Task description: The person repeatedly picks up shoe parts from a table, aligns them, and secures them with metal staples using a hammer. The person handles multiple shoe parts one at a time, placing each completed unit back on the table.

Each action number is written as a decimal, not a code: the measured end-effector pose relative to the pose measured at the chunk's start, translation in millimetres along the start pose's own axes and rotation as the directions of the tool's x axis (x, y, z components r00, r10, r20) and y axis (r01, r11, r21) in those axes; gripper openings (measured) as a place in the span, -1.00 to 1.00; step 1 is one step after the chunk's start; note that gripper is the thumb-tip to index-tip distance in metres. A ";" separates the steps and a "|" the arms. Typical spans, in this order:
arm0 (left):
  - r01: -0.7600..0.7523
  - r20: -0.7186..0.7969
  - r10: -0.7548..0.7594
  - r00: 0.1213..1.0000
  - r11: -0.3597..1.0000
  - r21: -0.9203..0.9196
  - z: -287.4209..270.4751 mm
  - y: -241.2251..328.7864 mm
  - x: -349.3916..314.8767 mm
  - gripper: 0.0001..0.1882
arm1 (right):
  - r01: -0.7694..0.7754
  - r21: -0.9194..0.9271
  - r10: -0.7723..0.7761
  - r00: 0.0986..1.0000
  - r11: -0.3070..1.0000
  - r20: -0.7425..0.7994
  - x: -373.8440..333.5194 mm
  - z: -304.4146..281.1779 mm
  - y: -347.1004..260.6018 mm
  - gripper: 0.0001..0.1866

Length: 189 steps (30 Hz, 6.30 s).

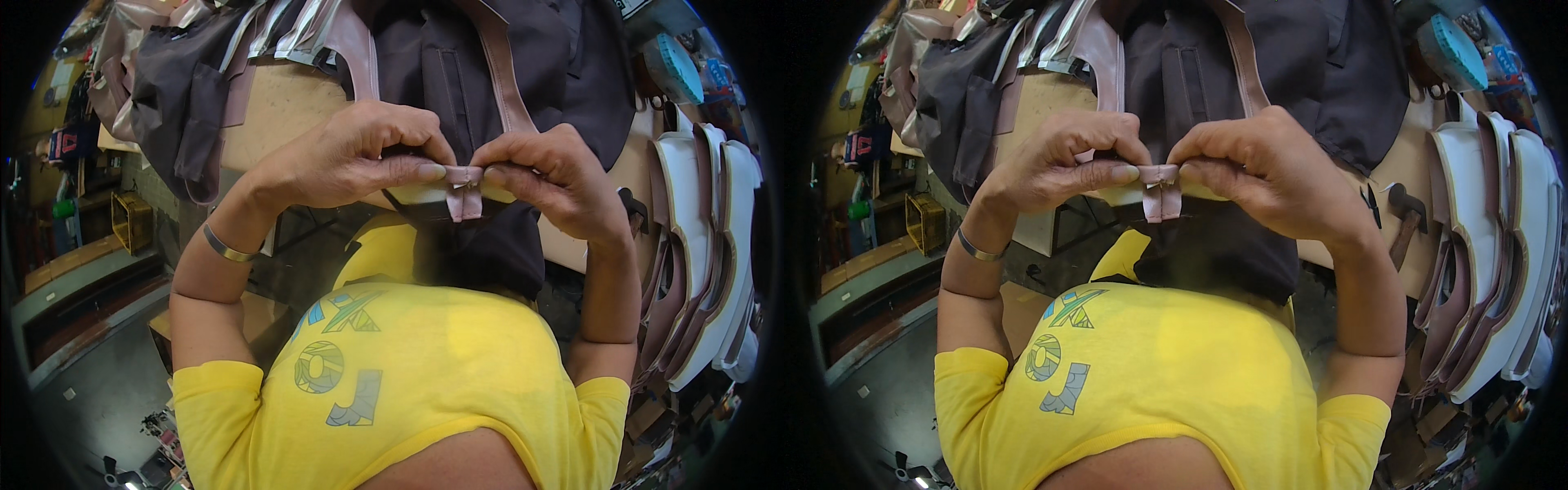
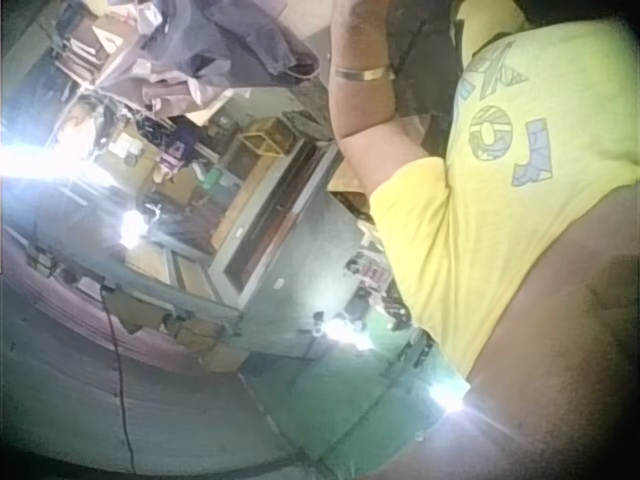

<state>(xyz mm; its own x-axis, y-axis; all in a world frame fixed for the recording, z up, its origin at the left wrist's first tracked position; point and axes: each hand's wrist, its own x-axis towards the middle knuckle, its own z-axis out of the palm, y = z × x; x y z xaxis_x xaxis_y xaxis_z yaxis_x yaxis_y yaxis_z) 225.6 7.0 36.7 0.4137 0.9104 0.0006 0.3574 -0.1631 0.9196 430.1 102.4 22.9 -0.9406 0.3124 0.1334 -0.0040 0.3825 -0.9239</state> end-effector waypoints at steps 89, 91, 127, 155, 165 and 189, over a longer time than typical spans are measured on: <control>0.182 -0.006 -0.238 0.971 0.723 0.666 151.4 -63.5 133.2 -0.31 | -0.819 -0.347 0.099 0.435 0.456 -0.895 -198.9 15.2 67.8 -0.50; 0.169 -0.020 -0.206 0.978 0.736 0.655 152.4 -67.4 133.5 -0.27 | -0.786 -0.445 0.128 0.540 0.429 -0.832 -184.0 22.1 57.0 -0.44; 0.168 0.123 -0.285 0.951 0.807 0.567 140.5 -67.4 137.8 -0.33 | -0.591 -0.655 0.035 0.754 0.471 -0.656 -198.4 62.7 42.4 -0.55; -0.036 -0.325 -0.055 0.944 0.963 -0.267 104.5 -63.6 121.0 -0.69 | -0.591 -0.694 0.056 0.777 0.411 -0.627 -155.5 22.2 70.3 -0.55; 0.397 -0.353 -0.257 0.899 0.818 0.416 4.2 -32.8 51.9 -0.58 | -0.162 -0.705 -0.274 0.843 0.690 -0.462 -91.6 20.3 37.2 -0.74; 0.198 -0.219 -0.155 0.963 0.962 0.190 -101.7 -97.7 177.3 -0.57 | -0.184 -0.666 -0.118 0.917 0.723 -0.381 -81.8 25.2 28.4 -0.72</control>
<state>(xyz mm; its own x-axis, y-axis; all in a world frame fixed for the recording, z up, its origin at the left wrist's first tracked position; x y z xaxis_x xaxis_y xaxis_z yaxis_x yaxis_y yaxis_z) 178.9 223.0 -13.1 0.1598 0.9856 -0.0555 0.5849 -0.0492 0.8096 498.3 65.8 -23.3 -0.7327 0.5728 0.3675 0.3965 0.7982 -0.4536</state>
